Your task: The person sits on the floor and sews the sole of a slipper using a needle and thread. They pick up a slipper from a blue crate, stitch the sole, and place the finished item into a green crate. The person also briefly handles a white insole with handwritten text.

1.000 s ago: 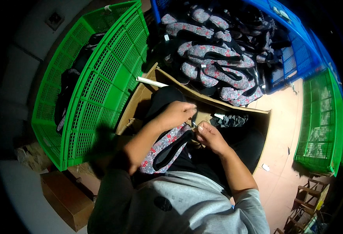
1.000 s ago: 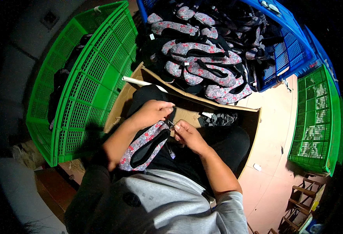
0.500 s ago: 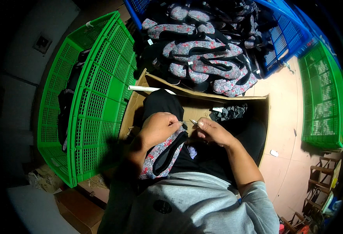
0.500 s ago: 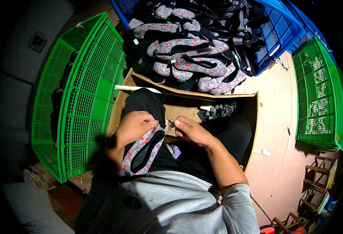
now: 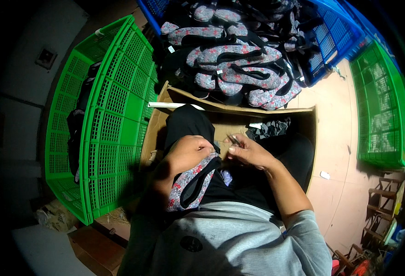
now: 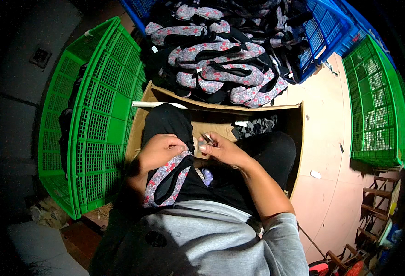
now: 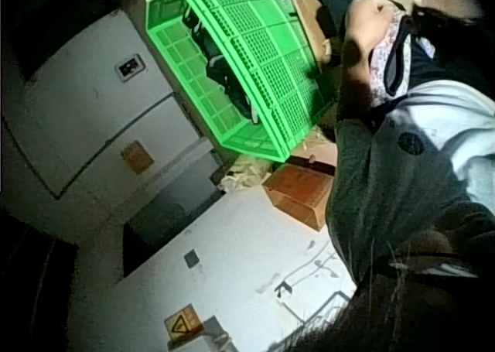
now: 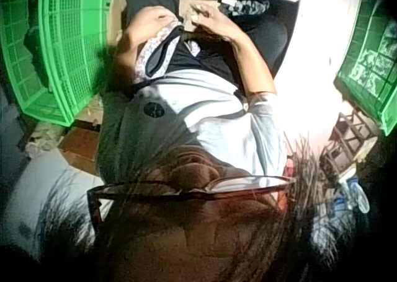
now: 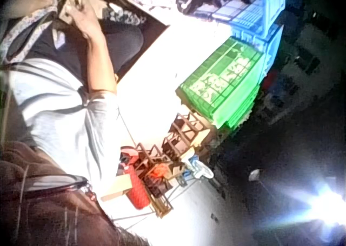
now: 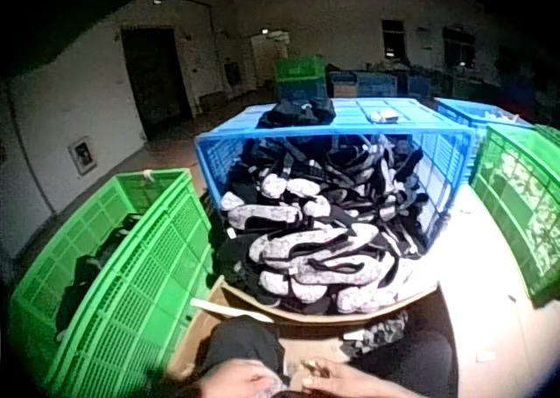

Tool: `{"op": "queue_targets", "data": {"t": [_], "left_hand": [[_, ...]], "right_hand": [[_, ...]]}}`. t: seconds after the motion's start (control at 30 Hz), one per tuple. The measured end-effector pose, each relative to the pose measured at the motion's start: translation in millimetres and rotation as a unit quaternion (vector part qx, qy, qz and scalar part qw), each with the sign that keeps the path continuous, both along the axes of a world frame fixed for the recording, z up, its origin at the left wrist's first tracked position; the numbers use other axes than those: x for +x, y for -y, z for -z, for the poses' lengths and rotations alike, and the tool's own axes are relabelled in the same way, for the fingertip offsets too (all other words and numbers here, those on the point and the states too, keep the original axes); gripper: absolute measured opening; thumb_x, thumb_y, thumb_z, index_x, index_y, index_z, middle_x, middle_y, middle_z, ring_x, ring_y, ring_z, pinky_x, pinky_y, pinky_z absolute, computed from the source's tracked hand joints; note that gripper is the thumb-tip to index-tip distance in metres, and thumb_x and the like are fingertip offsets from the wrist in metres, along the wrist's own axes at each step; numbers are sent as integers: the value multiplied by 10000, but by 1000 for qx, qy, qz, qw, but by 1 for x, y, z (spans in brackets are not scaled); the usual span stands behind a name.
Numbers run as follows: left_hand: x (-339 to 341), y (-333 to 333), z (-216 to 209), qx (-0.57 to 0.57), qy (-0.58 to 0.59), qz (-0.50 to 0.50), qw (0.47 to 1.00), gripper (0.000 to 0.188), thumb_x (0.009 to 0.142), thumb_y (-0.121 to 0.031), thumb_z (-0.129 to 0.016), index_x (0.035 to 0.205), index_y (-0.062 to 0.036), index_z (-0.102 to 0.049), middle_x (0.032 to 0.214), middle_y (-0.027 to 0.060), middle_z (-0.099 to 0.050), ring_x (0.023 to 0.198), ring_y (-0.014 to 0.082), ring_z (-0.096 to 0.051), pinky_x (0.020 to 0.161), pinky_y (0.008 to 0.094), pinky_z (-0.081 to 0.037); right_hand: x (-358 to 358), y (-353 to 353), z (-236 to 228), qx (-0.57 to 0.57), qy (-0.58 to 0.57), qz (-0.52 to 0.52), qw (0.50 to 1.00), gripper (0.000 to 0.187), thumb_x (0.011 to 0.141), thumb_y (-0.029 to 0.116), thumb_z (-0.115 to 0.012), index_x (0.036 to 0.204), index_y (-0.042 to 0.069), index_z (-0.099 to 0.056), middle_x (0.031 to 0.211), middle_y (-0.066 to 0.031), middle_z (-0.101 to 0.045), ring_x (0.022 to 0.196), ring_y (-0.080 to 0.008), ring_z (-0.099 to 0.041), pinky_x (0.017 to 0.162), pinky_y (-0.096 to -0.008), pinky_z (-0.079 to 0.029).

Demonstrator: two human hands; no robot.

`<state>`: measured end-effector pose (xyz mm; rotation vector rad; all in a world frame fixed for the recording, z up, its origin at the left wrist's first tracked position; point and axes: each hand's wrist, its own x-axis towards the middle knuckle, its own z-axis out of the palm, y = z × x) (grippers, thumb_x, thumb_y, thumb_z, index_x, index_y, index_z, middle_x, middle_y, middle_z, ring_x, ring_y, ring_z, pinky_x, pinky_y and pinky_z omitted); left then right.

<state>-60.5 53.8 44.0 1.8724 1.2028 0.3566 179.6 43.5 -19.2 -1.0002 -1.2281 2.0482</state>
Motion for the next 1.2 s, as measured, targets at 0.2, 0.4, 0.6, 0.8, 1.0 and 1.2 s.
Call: {"op": "queue_targets", "data": {"t": [0.2,0.4,0.6,0.8,1.0,1.2], "left_hand": [[3,1,-1,-24,9,6,1000,167,845,-115,-609,925,-16,-716,863,139,-672,785,246,-658,700,324,-507],[7,4,7,-11,29,22,999,151,849,-102,-610,919,-23,-718,831,119,-661,783,215,-644,689,304,-498],[17,8,8,-67,75,-30,995,91,826,-70,-671,871,4,-701,777,72,-634,694,130,-609,617,258,-472],[25,7,13,-48,81,-12,995,71,809,-41,-691,806,25,-663,745,51,-587,651,104,-563,591,244,-448],[19,6,16,-5,90,-13,996,64,822,-23,-663,799,22,-624,742,61,-545,659,130,-548,589,265,-439],[16,1,18,26,103,-7,994,70,851,-41,-644,832,16,-608,739,55,-541,654,125,-550,587,262,-442]], "right_hand": [[-23,1,3,-121,42,54,990,494,877,365,-706,1211,57,-510,914,-25,-595,641,-76,-496,555,-211,-412],[-22,-10,6,-126,-60,88,986,408,836,133,-744,1184,61,-543,797,22,-590,595,-69,-521,514,-200,-385],[-15,-11,-6,-54,-127,178,974,368,818,32,-726,1140,64,-551,725,46,-580,585,-52,-552,449,-186,-327],[-15,-9,-2,-21,-125,212,969,334,818,31,-724,1104,69,-556,724,45,-575,567,-52,-532,456,-185,-330],[6,-23,-18,-45,-25,312,949,289,829,12,-707,1078,54,-566,754,23,-585,598,-70,-561,499,-198,-381],[38,-24,40,188,232,188,936,359,923,186,-637,1198,-21,-534,976,-130,-660,730,-151,-626,676,-261,-501]]}}
